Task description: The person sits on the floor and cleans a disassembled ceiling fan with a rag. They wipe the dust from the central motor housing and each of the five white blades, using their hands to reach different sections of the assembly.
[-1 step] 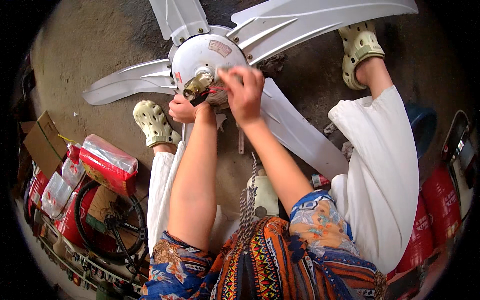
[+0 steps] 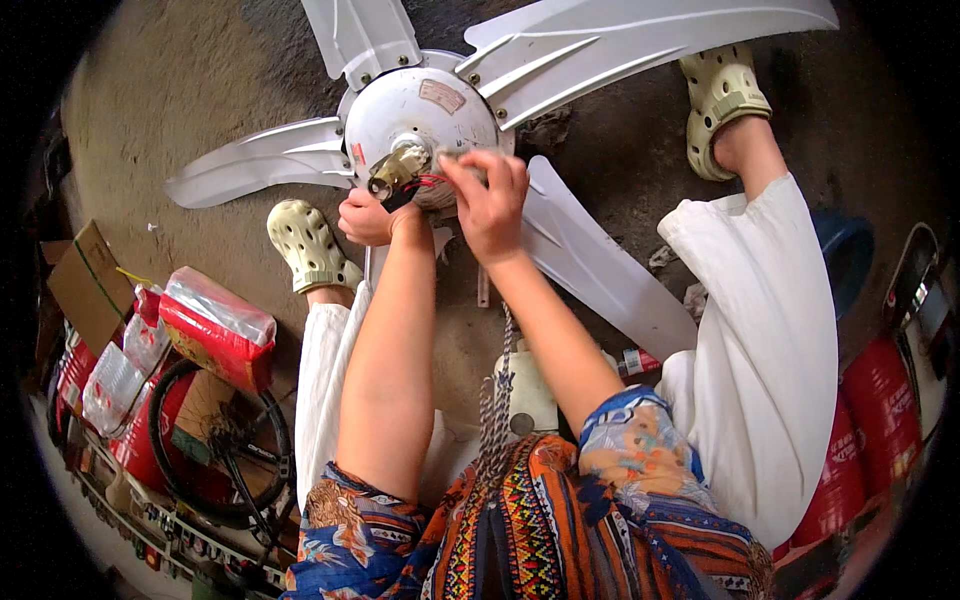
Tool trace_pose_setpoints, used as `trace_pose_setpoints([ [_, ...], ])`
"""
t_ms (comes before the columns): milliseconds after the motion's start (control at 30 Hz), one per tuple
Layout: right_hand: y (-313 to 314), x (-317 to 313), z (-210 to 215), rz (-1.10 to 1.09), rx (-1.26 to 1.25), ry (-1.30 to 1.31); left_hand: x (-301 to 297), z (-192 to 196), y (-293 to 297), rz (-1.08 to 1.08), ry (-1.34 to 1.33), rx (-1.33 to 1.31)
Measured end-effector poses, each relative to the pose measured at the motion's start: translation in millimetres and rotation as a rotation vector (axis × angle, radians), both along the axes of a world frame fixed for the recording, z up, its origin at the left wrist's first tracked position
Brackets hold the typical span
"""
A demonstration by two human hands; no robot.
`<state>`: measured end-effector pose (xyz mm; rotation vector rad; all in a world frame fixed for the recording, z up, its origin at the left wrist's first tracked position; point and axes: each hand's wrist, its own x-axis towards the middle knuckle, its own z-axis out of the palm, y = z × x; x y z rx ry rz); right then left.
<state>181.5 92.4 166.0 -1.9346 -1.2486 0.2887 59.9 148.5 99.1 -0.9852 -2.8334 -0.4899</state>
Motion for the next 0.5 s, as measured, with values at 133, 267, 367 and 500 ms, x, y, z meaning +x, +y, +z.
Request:
trace_pose_setpoints([
  [133,7.3,-3.7,-3.9,-0.053,-0.002,-0.006,-2.9,-1.6,0.3,-0.019,0.011,-0.028],
  [267,62.7,13.6,-3.5,-0.069,0.094,-0.067,4.6,2.3,3.4,-0.019,0.011,0.03],
  [367,59.4,12.4,0.4,-0.046,0.031,-0.086,5.5,0.7,5.4,-0.021,0.013,0.052],
  [500,3.0,-10.4,-0.4,-0.068,-0.043,-0.042,-0.5,-1.1,-1.9,-0.016,0.024,0.026],
])
